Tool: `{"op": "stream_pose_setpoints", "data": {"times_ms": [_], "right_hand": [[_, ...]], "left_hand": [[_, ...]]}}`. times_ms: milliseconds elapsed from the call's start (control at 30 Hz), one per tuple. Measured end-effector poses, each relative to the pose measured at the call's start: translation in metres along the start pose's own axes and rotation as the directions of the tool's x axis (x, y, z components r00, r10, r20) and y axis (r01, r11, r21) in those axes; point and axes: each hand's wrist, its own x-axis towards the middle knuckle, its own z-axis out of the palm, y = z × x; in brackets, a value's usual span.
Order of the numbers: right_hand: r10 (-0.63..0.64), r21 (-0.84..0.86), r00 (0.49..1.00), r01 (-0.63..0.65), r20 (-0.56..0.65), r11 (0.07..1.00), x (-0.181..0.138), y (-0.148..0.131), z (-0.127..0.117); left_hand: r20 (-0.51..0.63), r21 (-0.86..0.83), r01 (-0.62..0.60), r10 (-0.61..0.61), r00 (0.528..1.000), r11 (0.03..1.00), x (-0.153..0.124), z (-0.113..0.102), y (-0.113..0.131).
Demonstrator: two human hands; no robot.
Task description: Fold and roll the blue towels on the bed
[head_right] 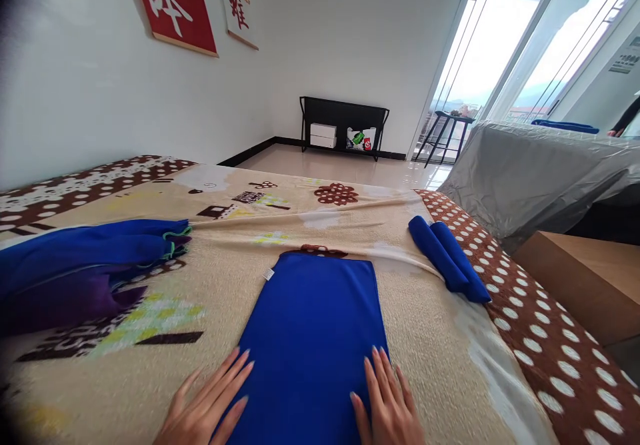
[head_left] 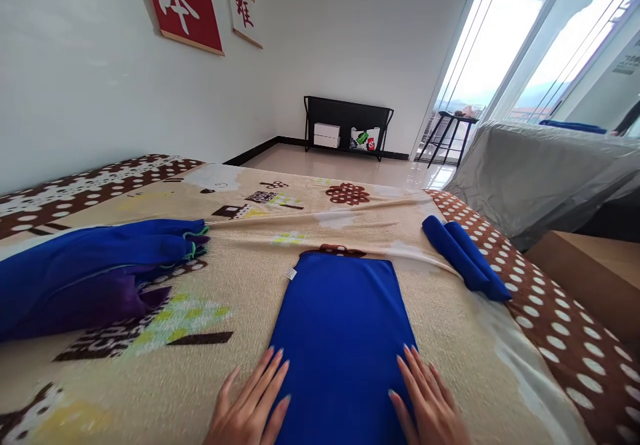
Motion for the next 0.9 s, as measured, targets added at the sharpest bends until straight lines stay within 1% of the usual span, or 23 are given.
{"op": "stream_pose_setpoints", "data": {"times_ms": [33, 67, 100, 133, 200, 233, 300, 367, 467, 533, 600, 700, 767, 833, 900], "right_hand": [[0.008, 0.065, 0.997, -0.013, 0.075, 0.998, 0.024, -0.005, -0.001], [0.017, 0.135, 0.984, -0.042, 0.18, 0.99, 0.05, -0.011, 0.002], [0.014, 0.207, 0.956, -0.077, 0.293, 0.975, 0.078, -0.017, 0.007], [0.011, 0.232, 0.944, -0.092, 0.33, 0.968, 0.105, -0.022, 0.016], [0.028, 0.244, 0.933, -0.123, 0.358, 0.962, 0.151, -0.023, 0.04], [0.039, 0.243, 0.93, -0.136, 0.365, 0.961, 0.167, -0.02, 0.053], [0.059, 0.237, 0.918, -0.163, 0.392, 0.958, 0.183, -0.001, 0.077], [0.096, 0.212, 0.903, -0.2, 0.418, 0.957, 0.18, 0.027, 0.091], [0.206, 0.135, 0.88, -0.287, 0.429, 0.948, 0.159, 0.074, 0.096], [0.264, 0.087, 0.866, -0.33, 0.425, 0.94, 0.147, 0.096, 0.097], [0.283, 0.06, 0.861, -0.339, 0.423, 0.939, 0.141, 0.107, 0.098], [0.288, 0.036, 0.865, -0.331, 0.41, 0.943, 0.143, 0.109, 0.1], [0.31, 0.011, 0.871, -0.339, 0.381, 0.941, 0.148, 0.101, 0.096], [0.326, -0.012, 0.882, -0.342, 0.34, 0.94, 0.149, 0.083, 0.087], [0.282, -0.003, 0.905, -0.296, 0.319, 0.955, 0.142, 0.057, 0.073]], "left_hand": [[0.011, -0.084, -0.004, 0.005, 1.0, 0.996, 0.023, 0.001, 0.004], [0.046, -0.17, -0.002, 0.01, 0.999, 0.985, 0.05, 0.005, 0.008], [0.078, -0.262, 0.009, 0.011, 0.997, 0.965, 0.079, 0.012, 0.012], [0.076, -0.343, 0.022, 0.005, 0.997, 0.939, 0.107, 0.021, 0.014], [0.048, -0.364, 0.042, -0.027, 0.998, 0.93, 0.155, 0.043, 0.014], [0.033, -0.367, 0.059, -0.05, 0.998, 0.928, 0.173, 0.055, 0.01], [0.012, -0.358, 0.083, -0.084, 0.996, 0.93, 0.191, 0.075, -0.005], [0.0, -0.345, 0.099, -0.106, 0.994, 0.933, 0.19, 0.087, -0.026], [-0.023, -0.297, 0.142, -0.155, 0.988, 0.944, 0.176, 0.091, -0.058], [-0.038, -0.259, 0.168, -0.184, 0.982, 0.951, 0.169, 0.09, -0.071], [-0.044, -0.227, 0.176, -0.191, 0.981, 0.958, 0.168, 0.089, -0.076], [-0.046, -0.185, 0.185, -0.197, 0.979, 0.965, 0.174, 0.089, -0.073], [-0.058, -0.151, 0.218, -0.229, 0.972, 0.964, 0.178, 0.087, -0.063], [-0.066, -0.118, 0.232, -0.241, 0.968, 0.965, 0.177, 0.082, -0.046], [-0.052, -0.102, 0.178, -0.184, 0.982, 0.979, 0.167, 0.073, -0.022]]}}
